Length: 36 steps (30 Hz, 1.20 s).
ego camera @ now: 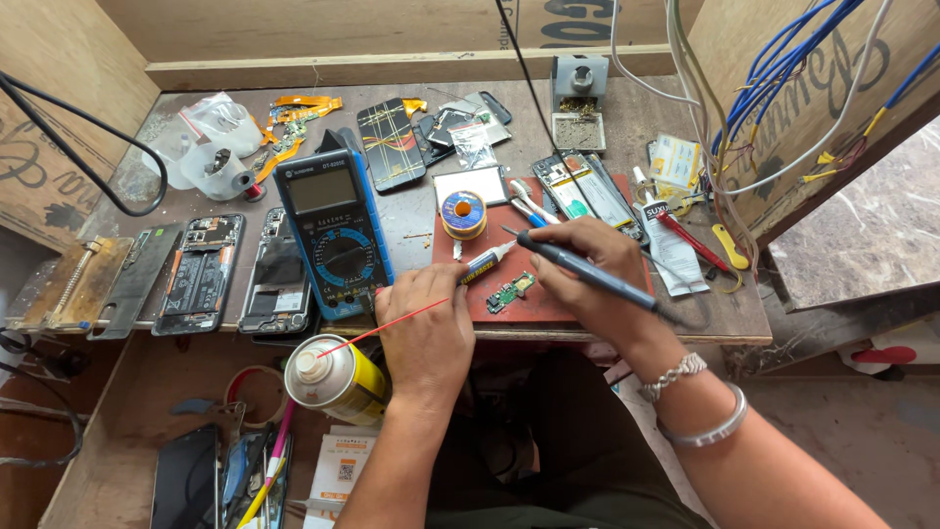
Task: The person solders a small green circuit board on a cluttered repair bench, holding the board with one hand and a soldering iron with the other while applying flux and repositioning the board repeatedly. Near the end they set the board down and pick up a disassembled smartphone, working on its exposed internals.
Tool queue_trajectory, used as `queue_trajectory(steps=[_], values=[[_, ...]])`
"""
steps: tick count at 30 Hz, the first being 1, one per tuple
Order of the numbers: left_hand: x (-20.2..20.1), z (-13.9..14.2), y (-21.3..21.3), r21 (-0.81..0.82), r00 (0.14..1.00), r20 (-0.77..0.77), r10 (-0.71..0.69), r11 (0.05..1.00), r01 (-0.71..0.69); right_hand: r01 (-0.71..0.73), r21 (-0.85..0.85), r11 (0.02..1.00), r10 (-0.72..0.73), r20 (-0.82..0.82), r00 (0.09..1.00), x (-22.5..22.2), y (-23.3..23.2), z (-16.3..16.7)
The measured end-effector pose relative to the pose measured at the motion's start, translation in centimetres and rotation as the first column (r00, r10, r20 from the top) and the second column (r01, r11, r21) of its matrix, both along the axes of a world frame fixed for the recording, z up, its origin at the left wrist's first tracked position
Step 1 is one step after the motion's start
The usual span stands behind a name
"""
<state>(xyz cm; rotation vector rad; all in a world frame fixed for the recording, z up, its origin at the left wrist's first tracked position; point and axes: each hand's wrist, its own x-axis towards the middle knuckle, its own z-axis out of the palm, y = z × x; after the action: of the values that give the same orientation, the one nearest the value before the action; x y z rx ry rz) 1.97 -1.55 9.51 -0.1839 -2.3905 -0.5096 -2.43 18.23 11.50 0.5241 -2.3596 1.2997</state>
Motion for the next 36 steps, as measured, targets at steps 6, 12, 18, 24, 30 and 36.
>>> queue_trajectory(steps=[6, 12, 18, 24, 30, 36], values=[[0.1, 0.0, -0.1, 0.014, 1.0, 0.019, 0.012, 1.0, -0.012, -0.051, 0.031, 0.998, 0.051, 0.016, 0.999, -2.4, -0.2, -0.3], [0.0, -0.2, -0.3, 0.029, 1.0, -0.001, 0.001, 1.0, -0.001, -0.076, 0.026, 0.997, 0.075, 0.037, 0.996, -3.2, -0.3, -1.2], [-0.1, -0.3, -0.3, 0.027, 1.0, 0.008, 0.006, 1.0, -0.006, -0.1, 0.024, 0.995, 0.099, 0.045, 0.994, -3.3, -0.3, -1.2], [-0.2, -0.5, -0.4, 0.029, 1.0, 0.01, 0.004, 1.0, -0.004, -0.109, 0.042, 0.993, 0.109, 0.004, 0.994, -3.4, -0.4, -1.2], [-0.2, -0.4, -0.3, 0.022, 0.999, 0.046, 0.014, 1.0, -0.015, -0.108, 0.04, 0.993, 0.108, 0.001, 0.994, -3.4, -0.3, -1.3], [0.2, 0.3, -0.1, 0.051, 0.998, -0.055, -0.026, 0.998, 0.029, -0.093, 0.045, 0.995, 0.092, 0.025, 0.995, -3.4, -0.4, -0.9]])
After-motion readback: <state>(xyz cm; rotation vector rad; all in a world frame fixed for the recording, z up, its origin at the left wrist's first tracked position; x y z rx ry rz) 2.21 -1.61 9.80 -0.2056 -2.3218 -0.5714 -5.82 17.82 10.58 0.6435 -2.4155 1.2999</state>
